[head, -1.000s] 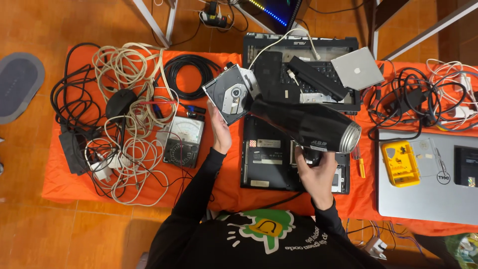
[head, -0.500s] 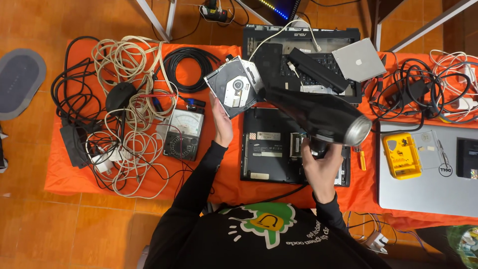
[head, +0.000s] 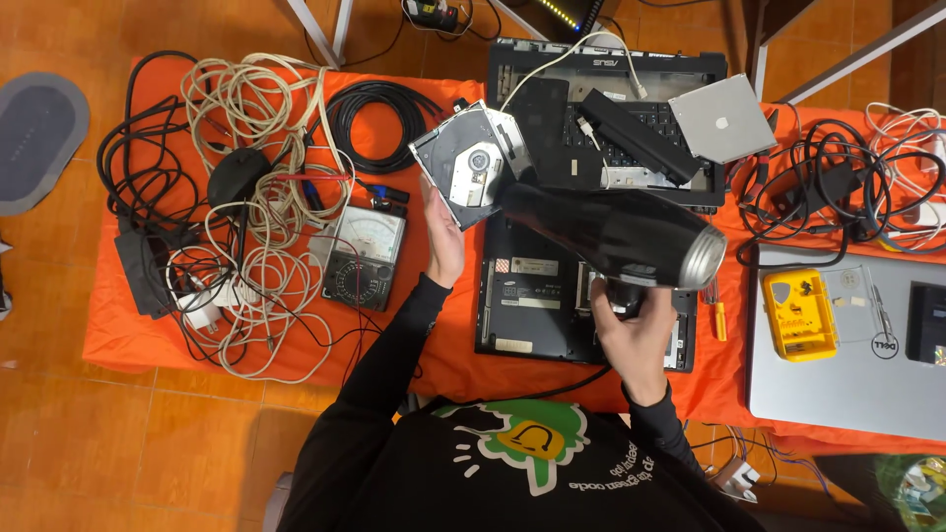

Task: Disassembling a laptop, using a screwdriver, and inspecting the optical drive component.

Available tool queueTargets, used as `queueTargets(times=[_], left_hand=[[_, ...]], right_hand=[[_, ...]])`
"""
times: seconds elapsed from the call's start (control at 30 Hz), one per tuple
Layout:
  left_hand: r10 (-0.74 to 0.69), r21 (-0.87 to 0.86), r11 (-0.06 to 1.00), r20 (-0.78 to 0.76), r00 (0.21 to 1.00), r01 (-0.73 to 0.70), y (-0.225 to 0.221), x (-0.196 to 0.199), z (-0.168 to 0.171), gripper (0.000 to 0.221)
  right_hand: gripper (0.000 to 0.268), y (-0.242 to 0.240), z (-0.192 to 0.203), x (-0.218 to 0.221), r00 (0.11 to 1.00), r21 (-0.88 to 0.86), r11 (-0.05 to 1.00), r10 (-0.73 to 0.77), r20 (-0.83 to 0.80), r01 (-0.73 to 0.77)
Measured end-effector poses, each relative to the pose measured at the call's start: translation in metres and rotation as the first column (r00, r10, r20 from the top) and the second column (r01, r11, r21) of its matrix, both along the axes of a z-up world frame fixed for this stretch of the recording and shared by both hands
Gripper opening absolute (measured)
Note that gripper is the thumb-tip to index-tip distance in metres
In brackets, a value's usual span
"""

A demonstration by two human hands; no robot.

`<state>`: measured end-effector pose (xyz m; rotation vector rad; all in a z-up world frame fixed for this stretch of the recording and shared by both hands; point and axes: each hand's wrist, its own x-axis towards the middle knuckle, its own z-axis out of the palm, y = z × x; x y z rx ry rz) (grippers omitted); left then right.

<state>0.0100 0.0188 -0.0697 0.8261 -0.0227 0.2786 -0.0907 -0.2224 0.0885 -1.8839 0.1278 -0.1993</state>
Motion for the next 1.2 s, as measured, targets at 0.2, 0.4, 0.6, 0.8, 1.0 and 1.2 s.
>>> queueTargets(times=[0.2, 0.4, 0.6, 0.8, 1.0, 1.2], left_hand=[[-0.02, 0.132, 0.991, 0.008, 1.0, 0.019, -0.003, -0.002, 0.001, 0.074], [0.009, 0.278, 0.961, -0.055, 0.998, 0.007, -0.003, -0.007, 0.009, 0.074], [-0.027, 0.174, 0.985, 0.031, 0.999, 0.021, 0.0, -0.01, 0.043, 0.074], [0.004, 0.101, 0.995, 0.057, 0.998, -0.01, 0.001, -0.007, 0.018, 0.072], [0.155, 0.116, 0.981, 0.026, 0.988, -0.157, 0.003, 0.0, -0.01, 0.072], [0.156, 0.197, 0.965, 0.093, 0.983, -0.172, 0.001, -0.009, 0.023, 0.058]], right_hand=[[0.031, 0.001, -0.008, 0.005, 0.961, -0.103, 0.986, 0.154, 0.23, -0.134], [0.028, 0.004, 0.0, 0.016, 0.976, -0.12, 0.988, 0.12, 0.183, -0.099], [0.031, 0.005, 0.02, 0.019, 0.96, -0.176, 0.984, 0.074, 0.27, -0.026], [0.033, 0.0, 0.011, 0.015, 0.969, -0.174, 0.985, 0.048, 0.241, -0.005], [0.033, -0.001, 0.012, 0.019, 0.973, -0.034, 0.998, 0.056, 0.224, -0.05], [0.032, 0.0, 0.014, 0.02, 0.99, 0.075, 0.997, 0.014, 0.144, -0.024]])
